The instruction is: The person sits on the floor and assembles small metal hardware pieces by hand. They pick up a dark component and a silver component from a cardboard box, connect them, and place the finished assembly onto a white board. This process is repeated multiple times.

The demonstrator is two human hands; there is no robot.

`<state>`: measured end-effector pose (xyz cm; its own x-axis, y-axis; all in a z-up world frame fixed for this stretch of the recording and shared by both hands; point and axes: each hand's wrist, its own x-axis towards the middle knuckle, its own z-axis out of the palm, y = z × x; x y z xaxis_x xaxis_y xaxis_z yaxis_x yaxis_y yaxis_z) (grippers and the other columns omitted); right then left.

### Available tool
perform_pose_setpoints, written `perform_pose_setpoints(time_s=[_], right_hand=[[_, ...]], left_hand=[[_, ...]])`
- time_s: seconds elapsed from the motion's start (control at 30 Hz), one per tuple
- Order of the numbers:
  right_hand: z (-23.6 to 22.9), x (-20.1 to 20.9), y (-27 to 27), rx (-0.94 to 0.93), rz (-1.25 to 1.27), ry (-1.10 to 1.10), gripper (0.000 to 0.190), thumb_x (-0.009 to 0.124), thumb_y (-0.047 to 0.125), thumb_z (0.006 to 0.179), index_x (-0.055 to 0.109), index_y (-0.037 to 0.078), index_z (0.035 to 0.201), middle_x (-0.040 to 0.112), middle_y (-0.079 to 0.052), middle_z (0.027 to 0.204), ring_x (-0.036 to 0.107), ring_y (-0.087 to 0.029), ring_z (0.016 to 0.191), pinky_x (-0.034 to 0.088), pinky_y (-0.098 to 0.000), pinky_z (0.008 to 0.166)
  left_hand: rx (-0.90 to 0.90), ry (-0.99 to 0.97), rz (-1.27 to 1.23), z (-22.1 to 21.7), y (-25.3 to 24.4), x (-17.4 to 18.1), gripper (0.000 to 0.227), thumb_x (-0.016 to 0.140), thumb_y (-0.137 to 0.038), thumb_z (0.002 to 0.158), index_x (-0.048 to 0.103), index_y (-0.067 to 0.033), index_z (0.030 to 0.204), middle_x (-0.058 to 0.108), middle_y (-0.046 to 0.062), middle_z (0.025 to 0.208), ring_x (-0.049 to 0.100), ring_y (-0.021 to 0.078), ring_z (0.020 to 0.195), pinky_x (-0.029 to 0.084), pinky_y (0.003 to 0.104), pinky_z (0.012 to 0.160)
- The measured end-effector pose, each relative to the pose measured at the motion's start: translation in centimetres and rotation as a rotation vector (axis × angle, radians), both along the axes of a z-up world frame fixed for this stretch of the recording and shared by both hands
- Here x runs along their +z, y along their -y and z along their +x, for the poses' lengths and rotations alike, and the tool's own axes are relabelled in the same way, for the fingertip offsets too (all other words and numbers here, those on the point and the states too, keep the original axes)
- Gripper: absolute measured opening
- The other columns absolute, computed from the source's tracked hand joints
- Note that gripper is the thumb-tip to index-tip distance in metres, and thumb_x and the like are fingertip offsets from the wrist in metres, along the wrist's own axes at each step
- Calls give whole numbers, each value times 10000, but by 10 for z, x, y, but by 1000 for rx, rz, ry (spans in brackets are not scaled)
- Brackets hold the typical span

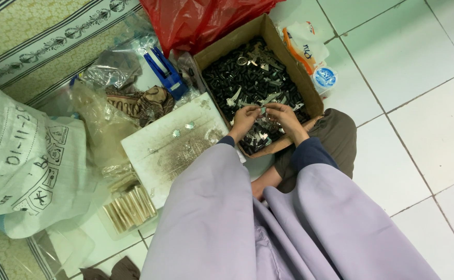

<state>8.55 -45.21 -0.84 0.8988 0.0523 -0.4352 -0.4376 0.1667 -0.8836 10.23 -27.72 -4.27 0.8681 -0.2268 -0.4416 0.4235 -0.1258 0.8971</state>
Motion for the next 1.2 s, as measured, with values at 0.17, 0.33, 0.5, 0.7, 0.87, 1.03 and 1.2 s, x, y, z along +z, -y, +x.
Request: perform_pose_setpoints(time_s=[0.17,0.33,0.5,0.7,0.87,1.03,1.2], right_hand=[[-2,-2,3,-46,16,10,473,792,113,912,612,-43,1320,697,-74,954,596,-84,744,520,-245,684],[0,-15,6,-36,12,21,519,810,114,909,572,-58,1337,664,-75,893,591,-99,719,517,-259,673],[-5,8,1,21,14,33,507,793,115,908,578,-38,1341,702,-74,925,595,-85,722,531,-241,700],[-5,3,0,46,-5,43,504,791,81,871,593,-33,1320,714,-102,972,633,-92,744,530,-223,682],[-4,-10,4,56,-52,39,518,801,71,849,596,-17,1317,728,-103,967,657,-99,732,536,-209,652],[1,-31,11,-13,13,1,516,770,92,893,566,-26,1352,733,-96,934,664,-105,699,549,-215,638],[-2,-16,6,-29,100,-30,466,771,69,884,606,-8,1313,687,-57,833,616,-84,680,506,-215,643]], left_hand=[[19,38,41,3,-3,-11,330,673,-307,1028,707,-92,1277,739,126,1179,685,287,1156,559,445,976],[74,-5,-32,3,1,-33,348,685,-277,1014,698,-36,1264,759,139,1080,735,215,991,581,345,869],[118,-60,-67,0,0,-27,364,705,-289,985,706,-40,1250,773,135,1053,760,189,930,591,300,815],[118,-57,-62,2,3,-36,345,728,-332,967,733,-94,1217,783,90,1024,770,157,887,566,249,693],[75,-61,-52,3,2,-31,363,754,-339,956,737,-104,1232,772,89,1058,737,171,908,559,287,755],[-33,-88,-26,-2,-3,-8,557,780,-371,961,613,-99,1418,740,121,1190,680,288,1175,567,394,942],[-38,22,48,-5,-5,1,364,700,-337,998,727,-90,1264,746,132,1175,671,327,1186,552,440,974]])
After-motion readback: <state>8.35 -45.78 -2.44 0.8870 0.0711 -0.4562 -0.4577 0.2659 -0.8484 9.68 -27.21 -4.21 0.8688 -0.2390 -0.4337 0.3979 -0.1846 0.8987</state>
